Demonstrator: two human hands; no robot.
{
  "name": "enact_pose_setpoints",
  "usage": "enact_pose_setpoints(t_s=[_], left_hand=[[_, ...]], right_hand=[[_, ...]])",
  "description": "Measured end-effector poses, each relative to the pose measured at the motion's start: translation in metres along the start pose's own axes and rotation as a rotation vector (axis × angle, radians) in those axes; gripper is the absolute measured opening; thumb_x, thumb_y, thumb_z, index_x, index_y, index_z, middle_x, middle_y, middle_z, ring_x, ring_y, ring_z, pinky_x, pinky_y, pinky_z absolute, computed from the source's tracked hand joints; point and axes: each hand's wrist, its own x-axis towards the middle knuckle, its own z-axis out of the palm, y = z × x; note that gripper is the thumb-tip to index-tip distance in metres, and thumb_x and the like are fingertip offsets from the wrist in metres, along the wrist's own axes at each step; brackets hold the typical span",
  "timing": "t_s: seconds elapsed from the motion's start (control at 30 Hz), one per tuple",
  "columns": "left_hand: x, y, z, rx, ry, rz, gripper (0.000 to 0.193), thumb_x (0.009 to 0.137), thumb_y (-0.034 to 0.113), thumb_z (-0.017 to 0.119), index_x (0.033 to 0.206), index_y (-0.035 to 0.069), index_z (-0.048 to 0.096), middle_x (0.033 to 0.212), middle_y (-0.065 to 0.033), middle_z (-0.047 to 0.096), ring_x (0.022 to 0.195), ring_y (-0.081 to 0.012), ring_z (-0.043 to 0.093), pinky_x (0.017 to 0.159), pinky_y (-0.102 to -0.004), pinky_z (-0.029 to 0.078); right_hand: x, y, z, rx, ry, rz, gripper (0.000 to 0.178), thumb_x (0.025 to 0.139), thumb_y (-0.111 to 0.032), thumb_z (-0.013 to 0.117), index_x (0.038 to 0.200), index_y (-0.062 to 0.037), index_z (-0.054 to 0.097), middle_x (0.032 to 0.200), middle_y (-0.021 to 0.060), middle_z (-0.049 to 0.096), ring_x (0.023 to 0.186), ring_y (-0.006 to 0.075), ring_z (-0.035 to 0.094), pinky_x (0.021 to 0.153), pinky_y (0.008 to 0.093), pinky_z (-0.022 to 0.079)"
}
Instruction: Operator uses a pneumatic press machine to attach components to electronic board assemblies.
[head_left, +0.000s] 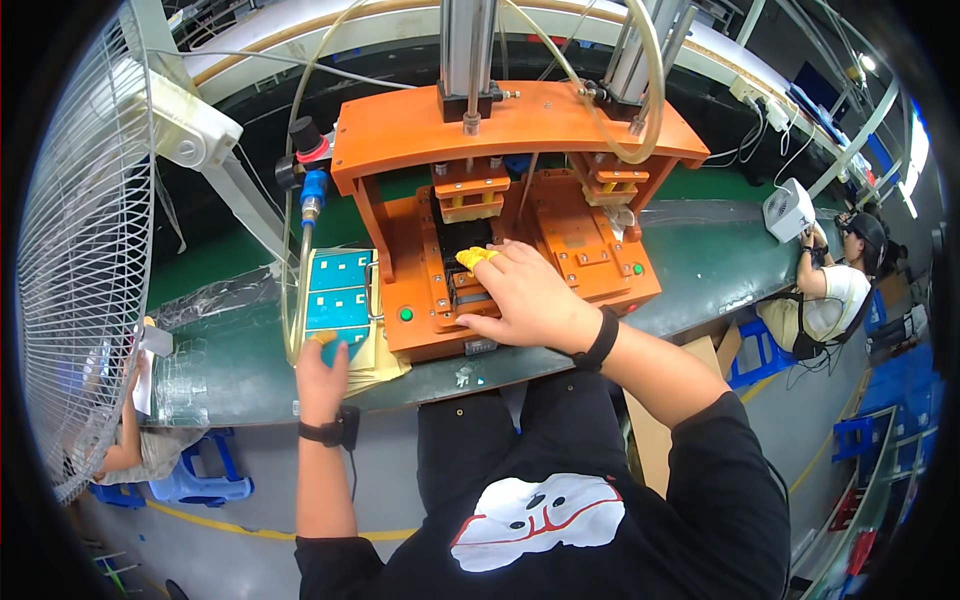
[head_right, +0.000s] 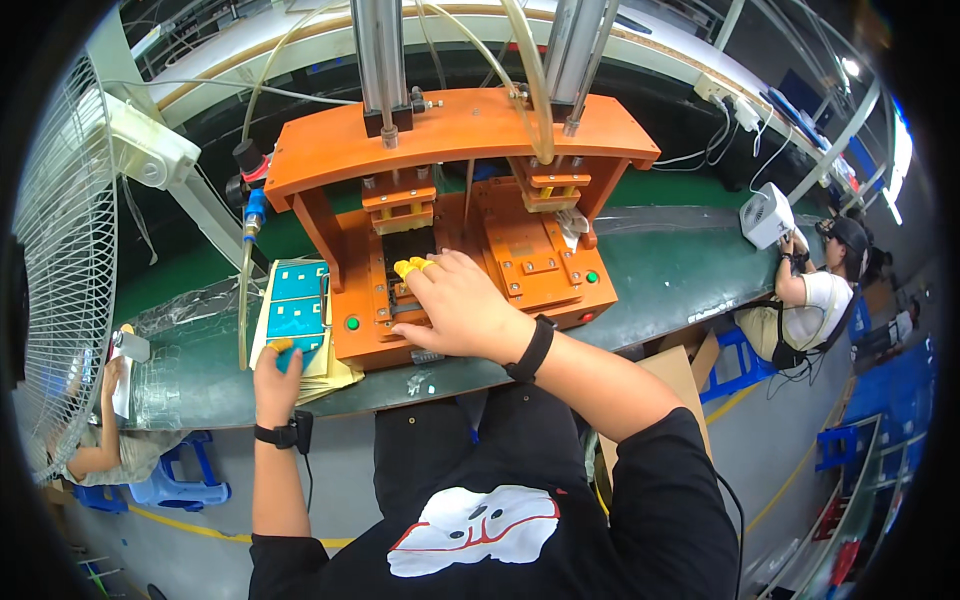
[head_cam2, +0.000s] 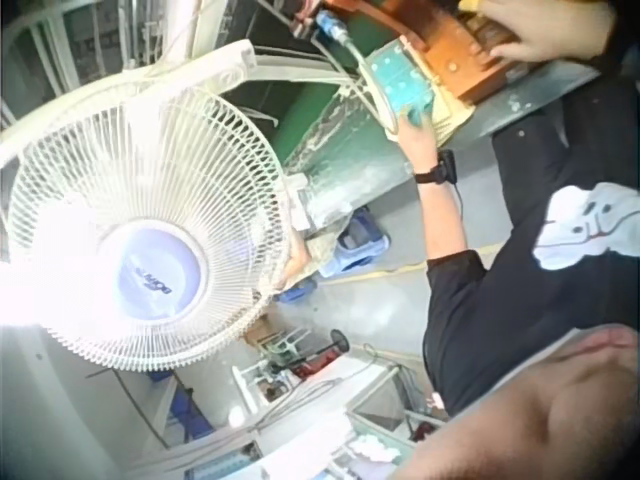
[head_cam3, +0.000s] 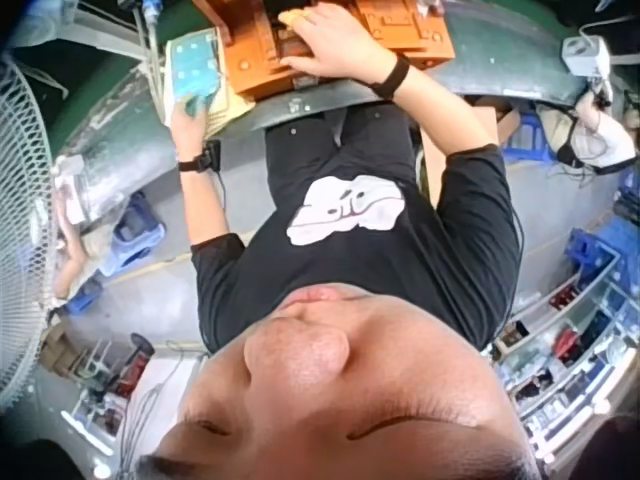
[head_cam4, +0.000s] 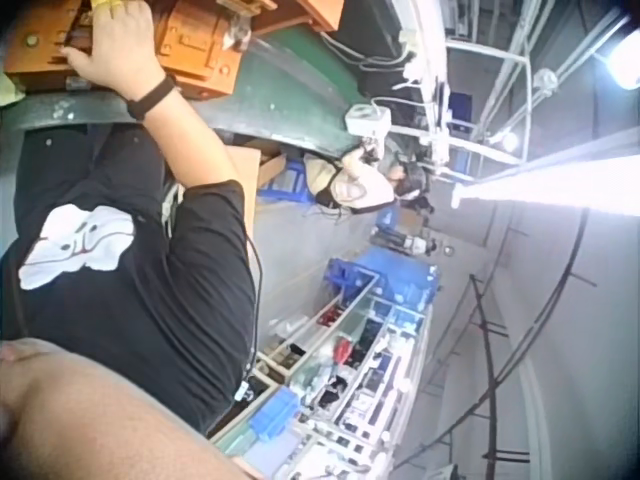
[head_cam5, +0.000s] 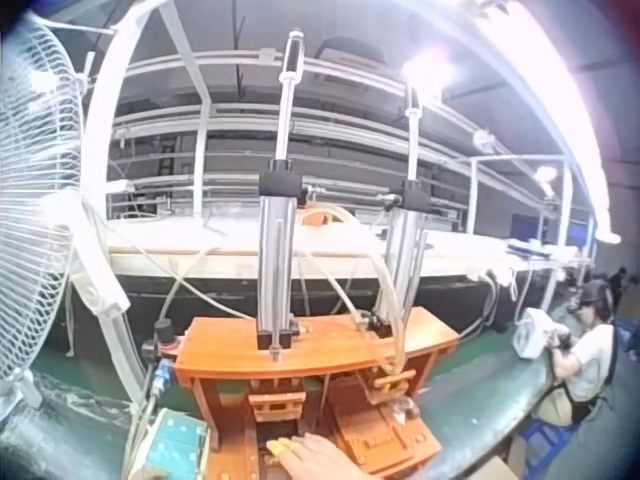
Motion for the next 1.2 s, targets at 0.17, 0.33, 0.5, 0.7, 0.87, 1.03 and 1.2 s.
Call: enact_pose_setpoints(t_s=[0.17, 0.33, 0.5, 0.7, 0.87, 1.03, 1.2], left_hand=[[0.022, -0.032, -0.015, -0.155, -0.027, -0.206, 0.022, 0.095, 0.020, 0.067, 0.103, -0.001, 0.066, 0.090, -0.0181, 0.068, 0.083, -0.0349, 0.065, 0.075, -0.0408, 0.051], [0.043, -0.041, -0.035, -0.041, -0.050, -0.220, 0.022, 0.100, 0.020, 0.059, 0.100, -0.001, 0.066, 0.083, -0.0150, 0.069, 0.075, -0.0295, 0.065, 0.070, -0.0374, 0.050], [0.039, -0.104, -0.041, -0.164, 0.061, -0.402, 0.028, 0.100, 0.020, 0.059, 0.115, -0.002, 0.067, 0.102, -0.0172, 0.072, 0.095, -0.0273, 0.069, 0.085, -0.0350, 0.051], [0.028, -0.097, -0.047, -0.198, 0.159, -0.442, 0.030, 0.103, 0.020, 0.056, 0.116, -0.005, 0.066, 0.105, -0.0154, 0.072, 0.096, -0.0214, 0.067, 0.085, -0.0334, 0.051], [0.015, -0.112, -0.053, -0.260, 0.216, -0.456, 0.032, 0.104, 0.022, 0.055, 0.118, -0.005, 0.066, 0.101, -0.0125, 0.070, 0.090, -0.0181, 0.064, 0.081, -0.0316, 0.050], [0.019, -0.114, -0.052, -0.254, 0.213, -0.459, 0.033, 0.104, 0.024, 0.055, 0.117, -0.004, 0.066, 0.095, -0.0103, 0.069, 0.086, -0.0176, 0.063, 0.078, -0.0325, 0.049], [0.012, -0.217, -0.115, -0.146, 0.352, -0.515, 0.033, 0.104, 0.027, 0.057, 0.115, -0.003, 0.066, 0.092, -0.0055, 0.067, 0.083, -0.0123, 0.059, 0.074, -0.0284, 0.047]], right_hand=[[0.013, 0.000, -0.016, -0.066, -0.138, -0.049, 0.062, 0.081, -0.047, 0.076, 0.113, 0.0027, 0.060, 0.098, 0.0180, 0.067, 0.101, 0.0359, 0.064, 0.109, 0.0505, 0.042], [0.018, 0.000, -0.019, -0.106, -0.233, -0.055, 0.066, 0.080, -0.048, 0.077, 0.118, 0.0028, 0.061, 0.106, 0.0183, 0.068, 0.102, 0.0368, 0.064, 0.111, 0.0498, 0.040], [0.009, -0.053, -0.011, -0.089, 0.153, -0.091, 0.054, 0.082, -0.034, 0.077, 0.124, -0.0017, 0.063, 0.124, 0.0207, 0.062, 0.111, 0.0401, 0.061, 0.104, 0.0460, 0.045], [0.002, -0.091, 0.063, 0.592, 0.021, 0.100, 0.050, 0.087, -0.024, 0.074, 0.126, 0.0032, 0.059, 0.116, 0.0247, 0.064, 0.094, 0.0402, 0.065, 0.077, 0.0452, 0.053], [-0.003, -0.109, 0.094, 0.536, -0.003, 0.206, 0.054, 0.090, -0.024, 0.069, 0.133, 0.0056, 0.052, 0.115, 0.0280, 0.061, 0.102, 0.0431, 0.064, 0.084, 0.0438, 0.055], [0.000, -0.122, 0.152, 0.624, -0.199, 0.039, 0.051, 0.092, -0.029, 0.067, 0.132, 0.0007, 0.053, 0.134, 0.0259, 0.055, 0.097, 0.0412, 0.066, 0.080, 0.0446, 0.058], [0.011, -0.125, 0.174, 0.473, -0.331, 0.058, 0.050, 0.091, -0.032, 0.066, 0.126, 0.0009, 0.051, 0.121, 0.0224, 0.060, 0.088, 0.0384, 0.069, 0.074, 0.0435, 0.059]])
